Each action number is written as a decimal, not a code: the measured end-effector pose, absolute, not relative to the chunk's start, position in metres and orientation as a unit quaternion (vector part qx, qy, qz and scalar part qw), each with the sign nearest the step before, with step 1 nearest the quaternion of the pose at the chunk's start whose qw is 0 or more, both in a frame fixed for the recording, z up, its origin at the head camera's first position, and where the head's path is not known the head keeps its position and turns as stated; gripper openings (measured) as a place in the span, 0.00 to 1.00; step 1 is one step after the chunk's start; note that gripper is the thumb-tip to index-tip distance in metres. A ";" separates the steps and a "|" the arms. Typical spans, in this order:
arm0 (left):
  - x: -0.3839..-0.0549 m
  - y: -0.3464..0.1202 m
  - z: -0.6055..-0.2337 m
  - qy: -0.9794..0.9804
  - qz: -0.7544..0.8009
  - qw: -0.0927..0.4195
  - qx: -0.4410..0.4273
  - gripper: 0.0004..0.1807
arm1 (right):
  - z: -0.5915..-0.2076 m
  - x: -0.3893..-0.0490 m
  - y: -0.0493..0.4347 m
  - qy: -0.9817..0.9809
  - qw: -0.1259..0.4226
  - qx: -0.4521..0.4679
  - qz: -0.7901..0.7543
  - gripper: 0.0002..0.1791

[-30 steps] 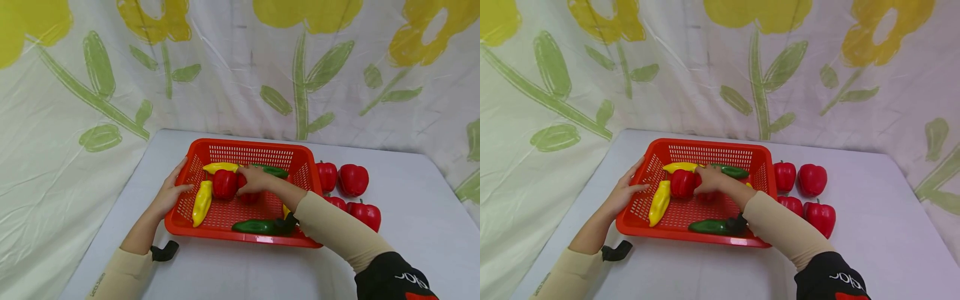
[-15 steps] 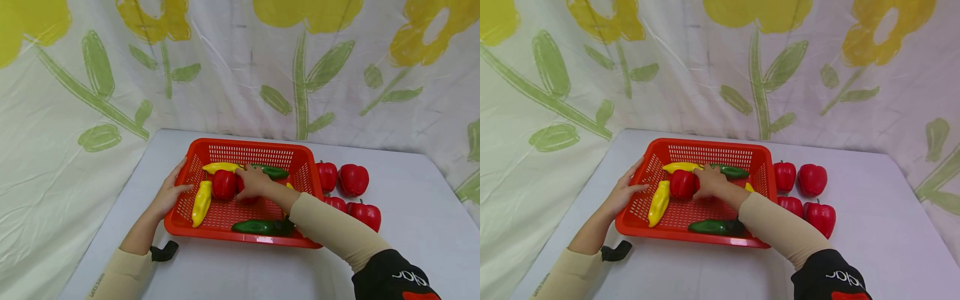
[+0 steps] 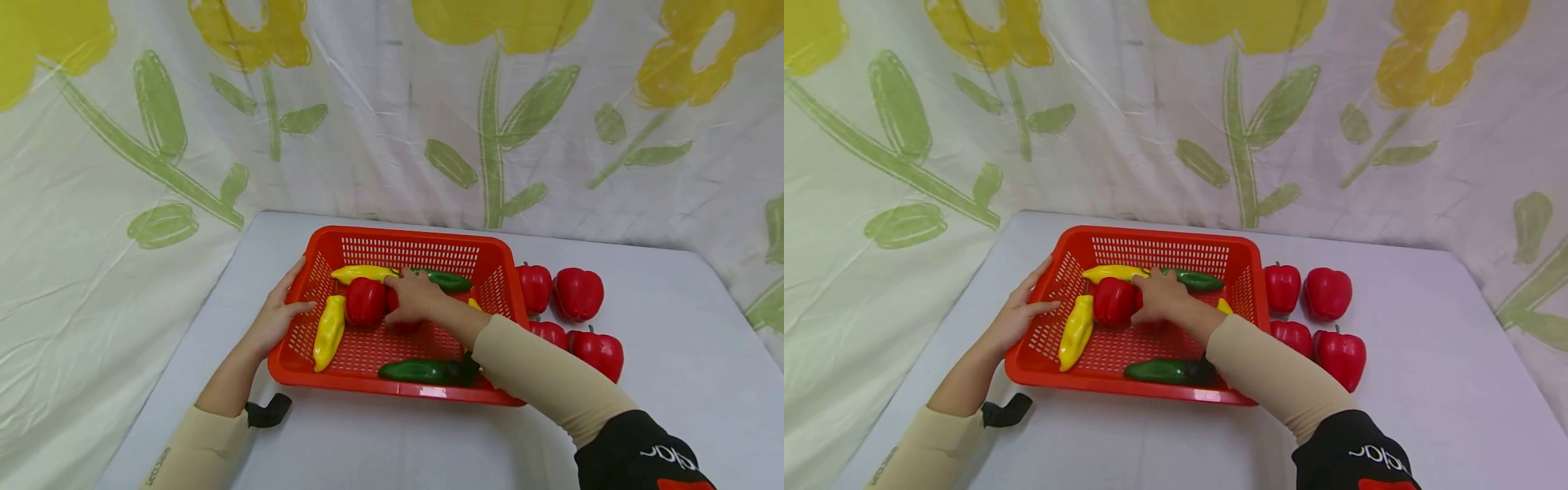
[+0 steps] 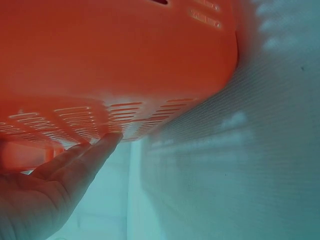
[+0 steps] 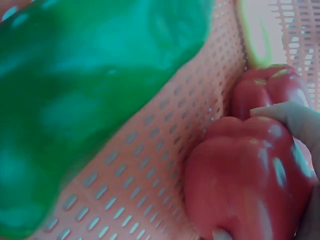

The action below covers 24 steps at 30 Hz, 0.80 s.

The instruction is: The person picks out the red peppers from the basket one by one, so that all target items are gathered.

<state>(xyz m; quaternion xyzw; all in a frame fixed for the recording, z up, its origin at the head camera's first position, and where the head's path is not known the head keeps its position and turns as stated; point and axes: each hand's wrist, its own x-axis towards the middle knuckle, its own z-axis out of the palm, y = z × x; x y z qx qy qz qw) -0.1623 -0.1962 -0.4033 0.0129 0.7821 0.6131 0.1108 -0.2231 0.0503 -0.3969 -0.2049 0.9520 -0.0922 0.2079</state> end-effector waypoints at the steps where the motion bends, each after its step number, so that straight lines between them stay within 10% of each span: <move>1: -0.162 -0.196 -0.404 0.782 0.614 0.111 0.013 0.41 | -0.396 -0.223 0.051 0.951 0.211 -0.205 -0.091 0.40; 24: -0.162 -0.197 -0.403 0.779 0.617 0.114 0.010 0.41 | -0.366 -0.225 0.069 0.942 0.199 -0.232 -0.140 0.32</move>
